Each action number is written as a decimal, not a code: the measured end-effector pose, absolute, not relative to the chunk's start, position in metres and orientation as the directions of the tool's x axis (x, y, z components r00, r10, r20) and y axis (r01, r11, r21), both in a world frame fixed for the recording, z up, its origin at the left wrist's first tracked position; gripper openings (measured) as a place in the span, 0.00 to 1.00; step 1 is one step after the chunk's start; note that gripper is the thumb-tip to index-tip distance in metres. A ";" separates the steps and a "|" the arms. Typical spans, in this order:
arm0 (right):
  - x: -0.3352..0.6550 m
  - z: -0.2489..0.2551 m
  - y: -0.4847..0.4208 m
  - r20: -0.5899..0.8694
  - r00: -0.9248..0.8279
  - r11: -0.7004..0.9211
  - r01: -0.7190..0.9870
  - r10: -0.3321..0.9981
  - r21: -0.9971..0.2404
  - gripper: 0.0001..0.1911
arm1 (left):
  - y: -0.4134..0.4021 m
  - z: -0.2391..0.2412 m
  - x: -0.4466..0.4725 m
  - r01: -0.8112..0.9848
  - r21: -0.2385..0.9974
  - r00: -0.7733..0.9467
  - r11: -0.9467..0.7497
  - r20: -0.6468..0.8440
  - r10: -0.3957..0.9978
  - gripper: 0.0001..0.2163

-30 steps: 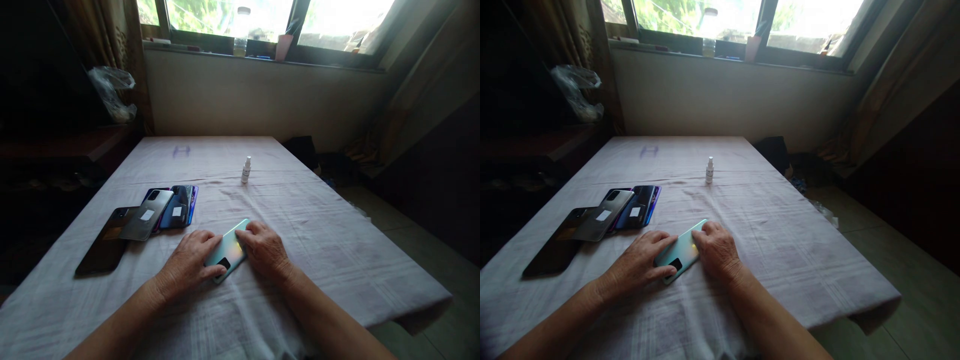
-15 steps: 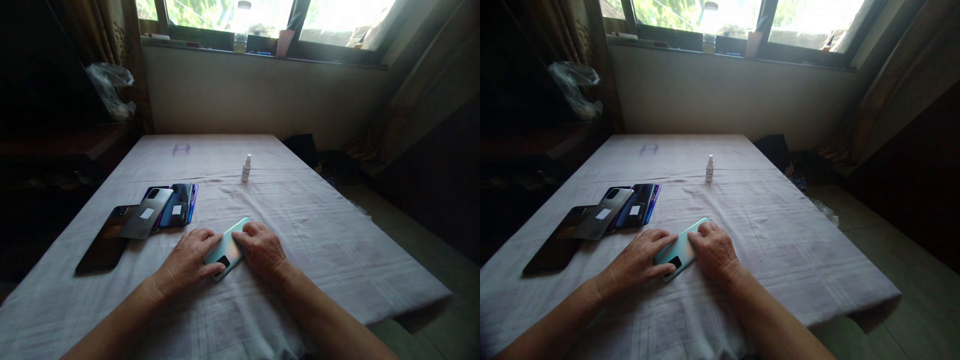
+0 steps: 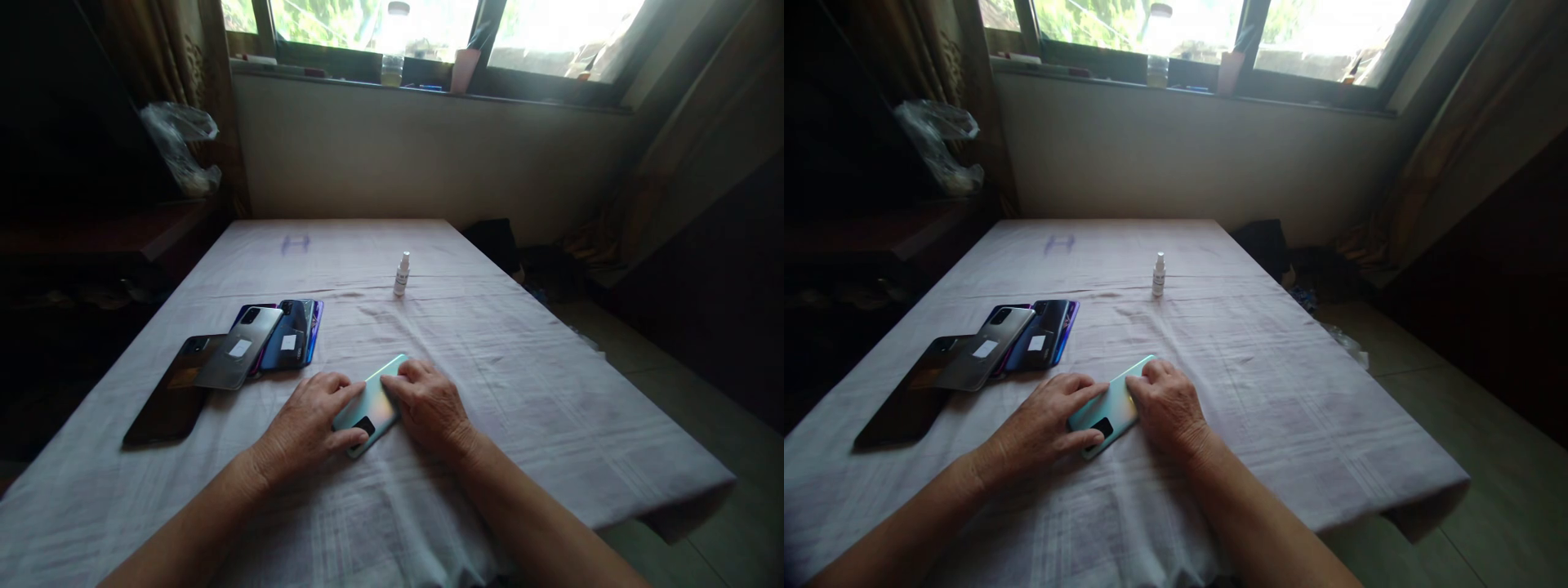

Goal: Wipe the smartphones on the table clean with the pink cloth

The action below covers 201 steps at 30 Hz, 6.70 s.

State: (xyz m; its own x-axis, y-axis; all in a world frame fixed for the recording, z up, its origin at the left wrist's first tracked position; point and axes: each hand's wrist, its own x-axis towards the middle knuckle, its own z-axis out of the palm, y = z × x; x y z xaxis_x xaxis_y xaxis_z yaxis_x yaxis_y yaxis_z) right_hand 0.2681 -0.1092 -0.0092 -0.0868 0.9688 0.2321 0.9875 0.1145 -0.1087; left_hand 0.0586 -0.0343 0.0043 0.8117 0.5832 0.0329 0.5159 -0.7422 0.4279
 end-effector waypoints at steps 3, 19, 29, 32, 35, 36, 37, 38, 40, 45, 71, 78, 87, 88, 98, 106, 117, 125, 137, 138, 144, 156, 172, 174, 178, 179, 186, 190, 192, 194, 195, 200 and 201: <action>0.269 -0.010 -0.108 0.232 -0.075 0.107 0.986 0.970 -0.128 0.14 | -0.034 0.004 0.059 0.512 0.419 0.817 -0.750 0.033 0.576 0.23; 0.276 -0.013 -0.107 0.279 -0.072 0.112 0.985 0.958 -0.133 0.14 | -0.034 -0.004 0.057 0.472 0.324 0.839 -0.820 0.121 0.531 0.24; 0.281 -0.013 -0.106 0.267 -0.016 0.050 0.991 0.963 -0.124 0.15 | -0.034 0.003 0.059 0.489 0.335 0.840 -0.805 0.069 0.538 0.24; 0.270 -0.013 -0.108 0.257 -0.121 0.156 0.980 0.959 -0.122 0.14 | -0.035 0.005 0.059 0.500 0.352 0.833 -0.791 0.054 0.551 0.24; 0.272 -0.012 -0.106 0.252 -0.098 0.135 0.982 0.963 -0.131 0.14 | -0.035 0.003 0.058 0.506 0.356 0.828 -0.786 0.054 0.558 0.24; 0.275 -0.012 -0.105 0.253 -0.064 0.100 0.986 0.965 -0.133 0.14 | -0.035 0.003 0.058 0.506 0.357 0.828 -0.785 0.054 0.558 0.24; 0.278 -0.011 -0.105 0.253 -0.024 0.059 0.989 0.967 -0.134 0.13 | -0.035 0.002 0.058 0.505 0.357 0.829 -0.786 0.053 0.557 0.24; 0.281 -0.011 -0.104 0.251 0.014 0.020 0.991 0.968 -0.131 0.13 | -0.035 0.002 0.058 0.504 0.357 0.830 -0.787 0.053 0.556 0.24; 0.282 -0.010 -0.104 0.244 0.054 -0.025 0.993 0.968 -0.117 0.13 | -0.035 0.001 0.058 0.503 0.355 0.829 -0.788 0.059 0.556 0.24; 0.270 -0.005 -0.102 0.175 -0.057 0.072 0.994 0.983 -0.081 0.13 | -0.036 0.000 0.058 0.490 0.346 0.831 -0.800 0.093 0.549 0.22; 0.252 0.003 -0.085 0.110 -0.097 0.104 0.993 0.989 -0.058 0.11 | -0.036 0.000 0.058 0.478 0.343 0.842 -0.809 0.082 0.533 0.23; 0.265 0.003 -0.084 0.124 0.000 0.002 1.000 0.992 -0.013 0.12 | -0.036 0.000 0.058 0.491 0.332 0.839 -0.806 0.070 0.540 0.23; 0.254 0.007 -0.084 0.072 -0.039 0.042 0.999 0.997 -0.034 0.11 | -0.035 -0.001 0.058 0.485 0.322 0.840 -0.813 0.085 0.536 0.24; 0.256 0.007 -0.084 0.071 -0.022 0.024 0.999 0.997 -0.028 0.12 | -0.035 -0.001 0.058 0.484 0.324 0.841 -0.813 0.084 0.534 0.23; 0.253 0.003 -0.087 0.091 -0.038 0.044 0.997 0.995 -0.057 0.13 | -0.030 -0.001 0.053 0.445 0.373 0.859 -0.814 0.078 0.506 0.26; 0.254 0.001 -0.088 0.106 -0.003 0.011 0.998 0.994 -0.070 0.14 | -0.021 0.012 0.033 0.418 0.487 0.878 -0.767 0.001 0.479 0.26; 0.245 -0.001 -0.094 0.116 -0.095 0.105 0.991 0.989 -0.085 0.13 | -0.021 0.008 0.033 0.430 0.499 0.858 -0.752 0.032 0.512 0.18; 0.239 -0.004 -0.100 0.131 -0.166 0.176 0.982 0.977 -0.075 0.12 | -0.022 0.006 0.033 0.422 0.496 0.861 -0.759 0.044 0.508 0.19; 0.235 -0.005 -0.113 0.157 -0.175 0.186 0.981 0.972 -0.063 0.10 | -0.020 0.004 0.033 0.420 0.496 0.862 -0.760 0.044 0.505 0.19; 0.237 -0.004 -0.113 0.165 -0.168 0.180 0.982 0.972 -0.062 0.10 | -0.020 0.004 0.033 0.422 0.494 0.861 -0.761 0.043 0.506 0.19; 0.246 -0.003 -0.112 0.178 -0.024 0.033 0.998 0.984 -0.046 0.11 | -0.020 0.005 0.033 0.425 0.488 0.863 -0.763 0.037 0.504 0.19; 0.245 -0.012 -0.119 0.245 -0.065 0.077 0.996 0.967 -0.040 0.10 | -0.020 0.003 0.033 0.426 0.475 0.861 -0.770 0.048 0.506 0.19; 0.277 -0.032 -0.139 0.286 0.173 0.143 0.566 0.943 -0.812 0.14 | -0.022 0.008 0.033 0.439 0.478 0.859 -0.761 0.025 0.511 0.19; 0.278 -0.032 -0.139 0.244 0.195 0.112 0.516 0.950 -0.850 0.13 | -0.022 0.009 0.034 0.437 0.485 0.860 -0.757 0.023 0.511 0.19; 0.276 -0.031 -0.138 0.273 0.179 0.113 0.606 0.945 -0.787 0.10 | -0.021 0.009 0.034 0.428 0.491 0.862 -0.759 0.031 0.506 0.19; 0.276 -0.031 -0.139 0.304 0.161 0.120 0.676 0.939 -0.727 0.09 | -0.021 0.008 0.034 0.427 0.489 0.863 -0.761 0.033 0.505 0.20; 0.262 -0.024 -0.149 0.400 -0.058 0.184 0.941 0.915 -0.283 0.12 | -0.023 0.010 0.033 0.424 0.476 0.864 -0.771 0.042 0.501 0.20; 0.256 -0.022 -0.154 0.393 -0.184 0.299 0.919 0.901 -0.257 0.12 | -0.023 0.011 0.033 0.421 0.479 0.866 -0.770 0.040 0.499 0.19; 0.256 -0.023 -0.154 0.395 -0.185 0.301 0.919 0.900 -0.256 0.12 | -0.024 0.012 0.034 0.427 0.479 0.865 -0.767 0.031 0.501 0.19; 0.257 -0.023 -0.152 0.393 -0.150 0.265 0.929 0.907 -0.258 0.13 | -0.024 0.013 0.034 0.432 0.478 0.864 -0.765 0.023 0.502 0.19; 0.258 -0.022 -0.152 0.395 -0.120 0.235 0.937 0.911 -0.258 0.13 | -0.024 0.013 0.034 0.433 0.477 0.864 -0.765 0.021 0.502 0.19; 0.254 -0.022 -0.151 0.407 -0.082 0.203 0.943 0.910 -0.263 0.13 | -0.023 0.011 0.035 0.431 0.467 0.866 -0.772 0.028 0.500 0.20; 0.252 -0.023 -0.152 0.408 -0.118 0.240 0.934 0.905 -0.264 0.14 | -0.023 0.010 0.035 0.428 0.465 0.866 -0.775 0.033 0.499 0.20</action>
